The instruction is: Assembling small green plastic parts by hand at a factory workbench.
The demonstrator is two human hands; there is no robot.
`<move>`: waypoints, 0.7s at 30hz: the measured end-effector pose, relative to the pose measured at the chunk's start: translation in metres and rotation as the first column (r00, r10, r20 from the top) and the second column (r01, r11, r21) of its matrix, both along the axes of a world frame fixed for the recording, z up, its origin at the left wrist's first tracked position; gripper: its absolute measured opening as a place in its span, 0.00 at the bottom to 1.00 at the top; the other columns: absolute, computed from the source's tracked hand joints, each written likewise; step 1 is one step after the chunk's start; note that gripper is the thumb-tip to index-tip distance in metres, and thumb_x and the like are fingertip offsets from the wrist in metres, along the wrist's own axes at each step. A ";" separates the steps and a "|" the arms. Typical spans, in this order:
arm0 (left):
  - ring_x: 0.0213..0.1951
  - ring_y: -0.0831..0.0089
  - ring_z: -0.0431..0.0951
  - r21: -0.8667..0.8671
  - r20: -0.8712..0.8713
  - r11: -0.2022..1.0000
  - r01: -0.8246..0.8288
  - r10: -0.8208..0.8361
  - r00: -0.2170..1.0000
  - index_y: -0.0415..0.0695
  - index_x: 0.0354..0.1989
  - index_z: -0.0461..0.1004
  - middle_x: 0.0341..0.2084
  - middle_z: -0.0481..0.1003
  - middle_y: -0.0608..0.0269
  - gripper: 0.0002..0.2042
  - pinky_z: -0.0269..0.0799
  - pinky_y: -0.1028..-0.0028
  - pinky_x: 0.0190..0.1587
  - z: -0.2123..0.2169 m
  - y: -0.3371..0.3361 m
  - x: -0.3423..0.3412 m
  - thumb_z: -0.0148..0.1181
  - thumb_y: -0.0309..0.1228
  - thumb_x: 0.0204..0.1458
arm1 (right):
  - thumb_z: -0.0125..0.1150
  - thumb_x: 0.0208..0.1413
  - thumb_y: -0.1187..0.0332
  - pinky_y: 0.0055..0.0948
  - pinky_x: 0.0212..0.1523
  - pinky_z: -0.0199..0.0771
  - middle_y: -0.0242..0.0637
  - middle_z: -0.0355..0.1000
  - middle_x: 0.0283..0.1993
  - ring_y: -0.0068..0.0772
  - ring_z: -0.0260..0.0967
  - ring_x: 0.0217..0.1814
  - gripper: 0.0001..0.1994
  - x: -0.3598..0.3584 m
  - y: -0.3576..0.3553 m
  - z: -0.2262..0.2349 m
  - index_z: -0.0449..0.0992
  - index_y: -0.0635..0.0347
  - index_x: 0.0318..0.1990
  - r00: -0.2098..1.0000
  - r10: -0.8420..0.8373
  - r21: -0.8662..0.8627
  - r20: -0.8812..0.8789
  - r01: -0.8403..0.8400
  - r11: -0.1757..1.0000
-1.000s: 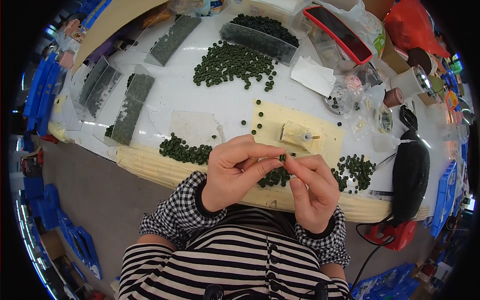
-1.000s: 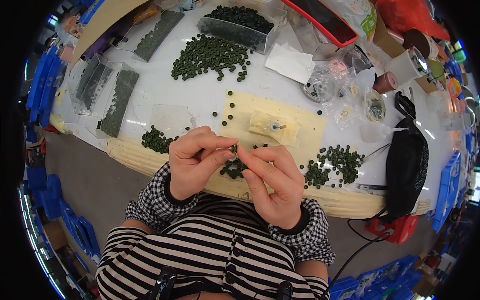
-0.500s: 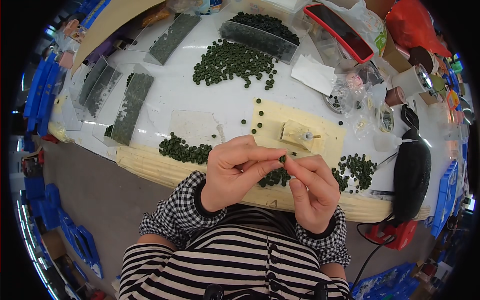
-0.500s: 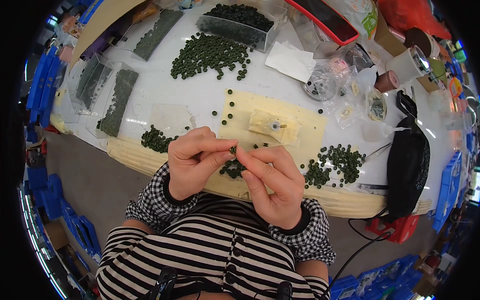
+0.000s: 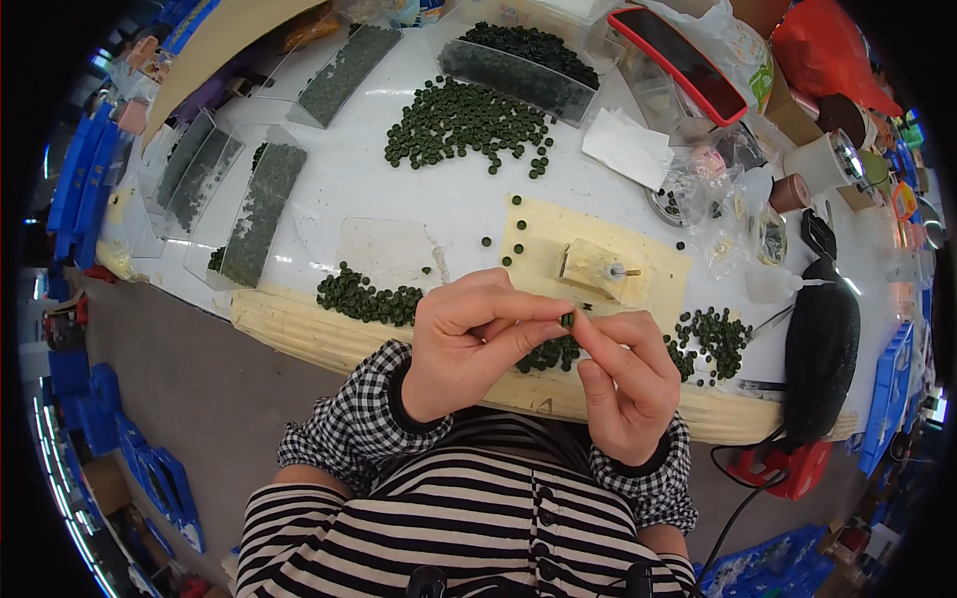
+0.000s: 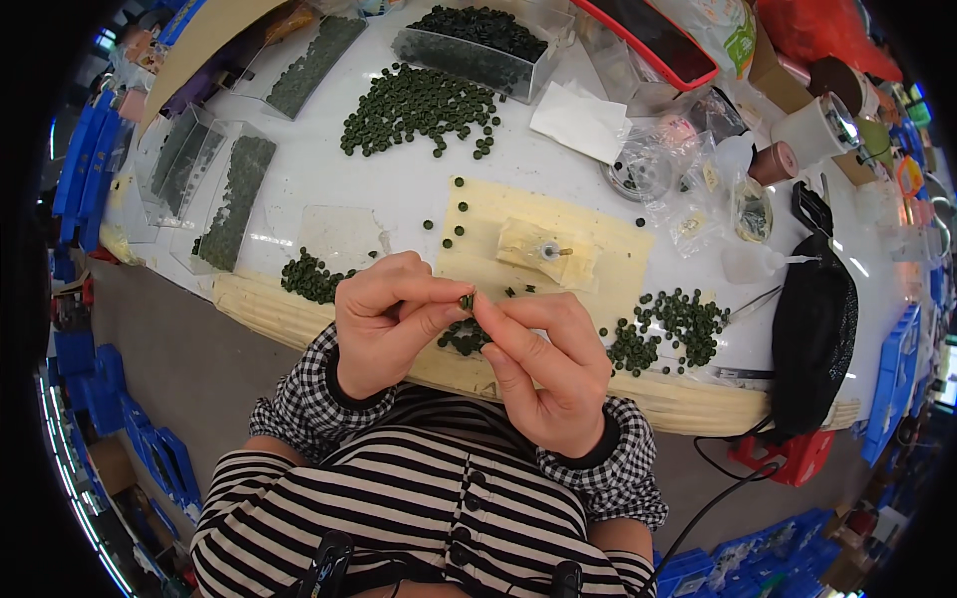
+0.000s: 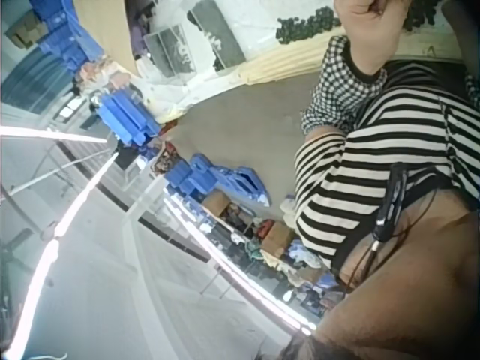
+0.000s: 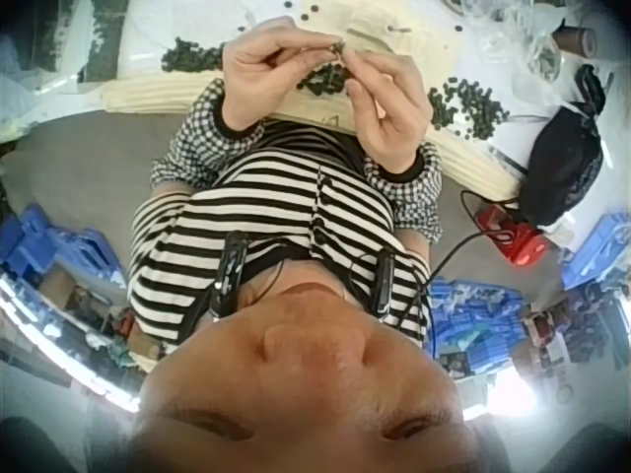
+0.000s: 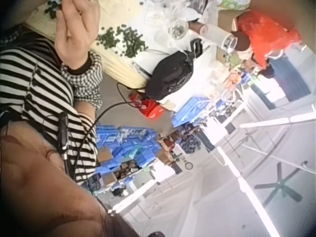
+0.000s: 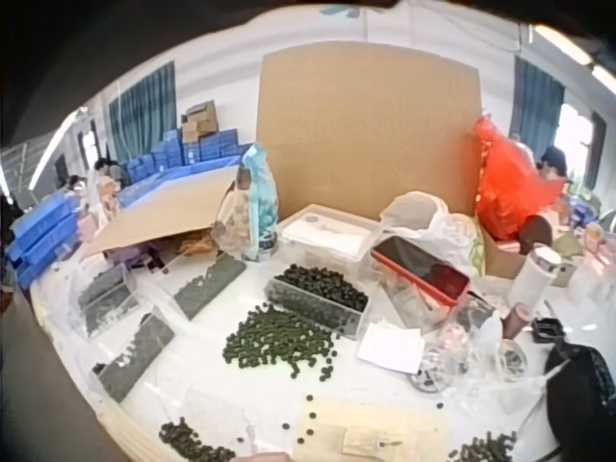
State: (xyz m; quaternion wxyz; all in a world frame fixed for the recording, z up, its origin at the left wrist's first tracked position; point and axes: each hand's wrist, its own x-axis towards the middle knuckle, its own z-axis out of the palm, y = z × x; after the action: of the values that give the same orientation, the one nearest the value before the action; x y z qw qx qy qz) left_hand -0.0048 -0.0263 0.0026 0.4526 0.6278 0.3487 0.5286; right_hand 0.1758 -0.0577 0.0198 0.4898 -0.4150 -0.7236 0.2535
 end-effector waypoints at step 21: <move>0.21 0.83 0.60 0.079 -0.082 0.997 0.008 -0.001 0.997 0.43 0.39 0.83 0.18 0.64 0.73 0.13 0.55 0.82 0.23 0.003 0.000 -0.003 0.69 0.18 0.43 | 0.65 0.46 0.80 0.26 0.34 0.69 0.39 0.75 0.37 0.34 0.69 0.34 0.18 -0.001 -0.003 0.001 0.79 0.64 0.48 1.000 0.001 -0.054 -0.017 -0.002 0.999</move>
State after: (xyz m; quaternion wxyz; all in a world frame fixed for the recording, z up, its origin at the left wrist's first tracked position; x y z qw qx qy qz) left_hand -0.0077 -0.0259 0.0051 0.4139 0.6671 0.3441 0.5150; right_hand 0.1744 -0.0608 0.0209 0.4844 -0.4252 -0.7127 0.2769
